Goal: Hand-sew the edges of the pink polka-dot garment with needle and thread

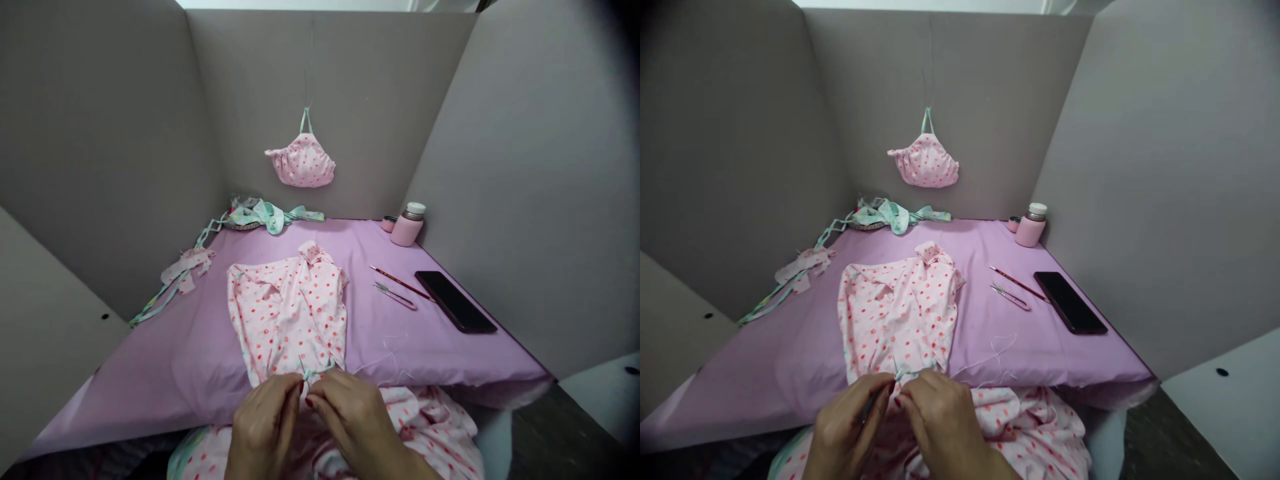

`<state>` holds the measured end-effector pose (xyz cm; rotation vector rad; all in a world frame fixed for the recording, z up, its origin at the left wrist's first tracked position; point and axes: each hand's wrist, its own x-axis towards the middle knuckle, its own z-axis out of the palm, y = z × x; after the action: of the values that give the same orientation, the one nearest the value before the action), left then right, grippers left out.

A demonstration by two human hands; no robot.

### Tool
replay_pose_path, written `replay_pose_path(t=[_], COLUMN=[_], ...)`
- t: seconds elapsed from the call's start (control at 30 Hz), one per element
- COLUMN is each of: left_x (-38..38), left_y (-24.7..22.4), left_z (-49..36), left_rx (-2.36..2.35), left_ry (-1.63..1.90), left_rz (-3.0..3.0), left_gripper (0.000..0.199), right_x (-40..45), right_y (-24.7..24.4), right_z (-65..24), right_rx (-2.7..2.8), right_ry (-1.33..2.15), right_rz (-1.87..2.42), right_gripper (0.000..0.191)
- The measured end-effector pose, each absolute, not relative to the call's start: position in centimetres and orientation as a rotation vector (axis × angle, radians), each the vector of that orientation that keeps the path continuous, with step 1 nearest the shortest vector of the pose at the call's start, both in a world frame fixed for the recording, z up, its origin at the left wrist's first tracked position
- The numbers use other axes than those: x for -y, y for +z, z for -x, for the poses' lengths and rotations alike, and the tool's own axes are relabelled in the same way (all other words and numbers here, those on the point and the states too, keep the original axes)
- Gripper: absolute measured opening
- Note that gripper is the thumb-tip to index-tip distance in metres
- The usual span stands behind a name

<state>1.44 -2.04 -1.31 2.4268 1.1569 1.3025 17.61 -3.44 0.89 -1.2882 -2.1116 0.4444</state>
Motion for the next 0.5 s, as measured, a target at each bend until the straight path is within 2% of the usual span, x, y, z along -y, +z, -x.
replay_pose_path(t=[0.3, 0.4, 0.5], left_x=[2.4, 2.4, 2.3], left_y=[-1.4, -1.4, -1.2], left_z=[-1.5, -1.5, -1.3], left_rx=[-1.091, -1.042, -1.045], left_ry=[1.235, 1.214, 1.189], left_rz=[-2.476, -2.541, -2.497], left_gripper=[0.014, 0.015, 0.015], right_x=[2.5, 1.4, 0.5], right_y=[3.7, 4.0, 4.0], right_z=[-19.4, -18.9, -18.4], right_rx=[1.891, 1.863, 1.667], right_ry=[0.505, 0.798, 1.054], right_rz=[1.287, 1.243, 1.141], right_gripper=[0.019, 0.018, 0.028])
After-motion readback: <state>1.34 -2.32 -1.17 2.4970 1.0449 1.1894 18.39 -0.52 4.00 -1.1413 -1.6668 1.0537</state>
